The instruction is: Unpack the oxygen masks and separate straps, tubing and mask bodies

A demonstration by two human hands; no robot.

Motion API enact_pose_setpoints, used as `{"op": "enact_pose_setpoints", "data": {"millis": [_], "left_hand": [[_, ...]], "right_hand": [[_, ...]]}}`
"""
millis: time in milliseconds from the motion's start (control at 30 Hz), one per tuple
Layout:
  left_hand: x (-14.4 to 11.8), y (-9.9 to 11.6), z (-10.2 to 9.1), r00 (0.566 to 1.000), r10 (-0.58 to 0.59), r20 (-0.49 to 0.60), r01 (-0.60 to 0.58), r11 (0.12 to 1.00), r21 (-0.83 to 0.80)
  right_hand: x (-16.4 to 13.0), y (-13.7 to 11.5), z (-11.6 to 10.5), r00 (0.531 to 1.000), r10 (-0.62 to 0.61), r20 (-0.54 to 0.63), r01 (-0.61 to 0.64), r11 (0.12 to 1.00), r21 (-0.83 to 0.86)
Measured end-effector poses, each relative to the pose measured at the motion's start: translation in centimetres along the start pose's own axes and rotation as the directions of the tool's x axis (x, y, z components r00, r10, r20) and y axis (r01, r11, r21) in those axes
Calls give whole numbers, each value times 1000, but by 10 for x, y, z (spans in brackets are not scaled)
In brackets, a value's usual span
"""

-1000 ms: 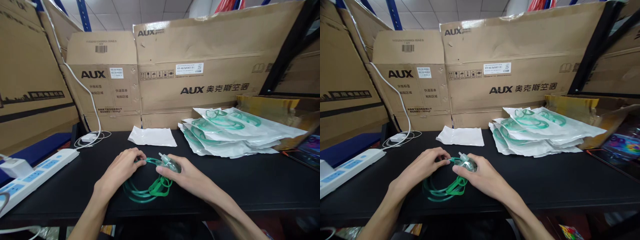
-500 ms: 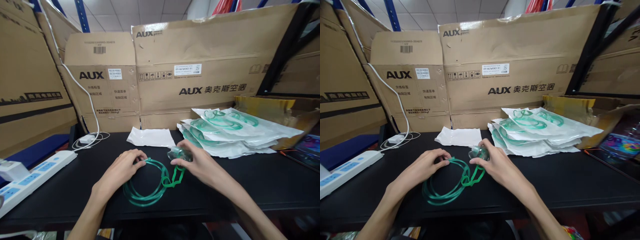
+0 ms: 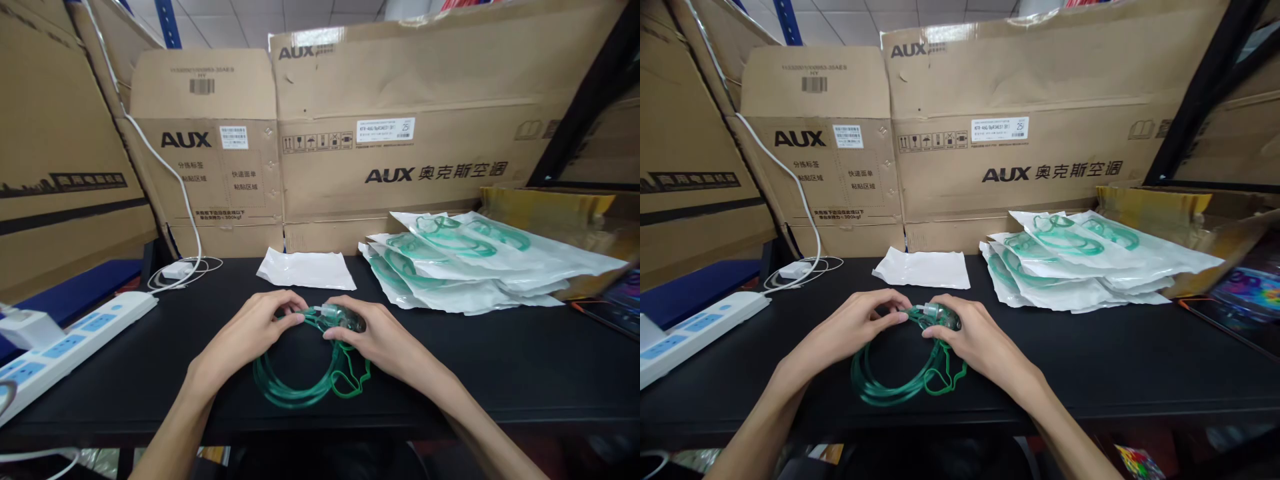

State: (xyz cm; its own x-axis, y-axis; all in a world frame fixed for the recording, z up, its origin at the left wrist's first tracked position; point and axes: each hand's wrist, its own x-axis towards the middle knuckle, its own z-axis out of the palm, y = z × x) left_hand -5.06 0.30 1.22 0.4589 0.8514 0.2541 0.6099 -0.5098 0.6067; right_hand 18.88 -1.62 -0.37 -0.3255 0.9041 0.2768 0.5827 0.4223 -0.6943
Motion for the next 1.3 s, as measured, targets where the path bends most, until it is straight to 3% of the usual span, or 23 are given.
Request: {"op": "enact_pose_setpoints", "data": {"millis": [167,433,633,867,1133,1300], "left_hand": [[-1,4,-1,1000,16,-9,-17,999,-41],[1,5,3,994,112,-16,-111,993,49],[3,6,2,993,104,-51,-102,994,38],[4,16,9,986,103,-132,-99,994,36],[3,27,21,962,139,-235,-112,986,122],[4,28,20,960,148,-239,-111,981,161]], "right_hand": [[0,0,0,1000,6,9,-6,1000,-11],[-5,1,3,999,-16,47,19,998,-64],[1,-6,-5,996,56,74,-64,992,111],[3,-8,-10,994,68,88,-85,975,205],[-3,-13,-12,994,104,27,-107,963,249],[-4,-11,-7,995,-23,-94,38,986,160]]}}
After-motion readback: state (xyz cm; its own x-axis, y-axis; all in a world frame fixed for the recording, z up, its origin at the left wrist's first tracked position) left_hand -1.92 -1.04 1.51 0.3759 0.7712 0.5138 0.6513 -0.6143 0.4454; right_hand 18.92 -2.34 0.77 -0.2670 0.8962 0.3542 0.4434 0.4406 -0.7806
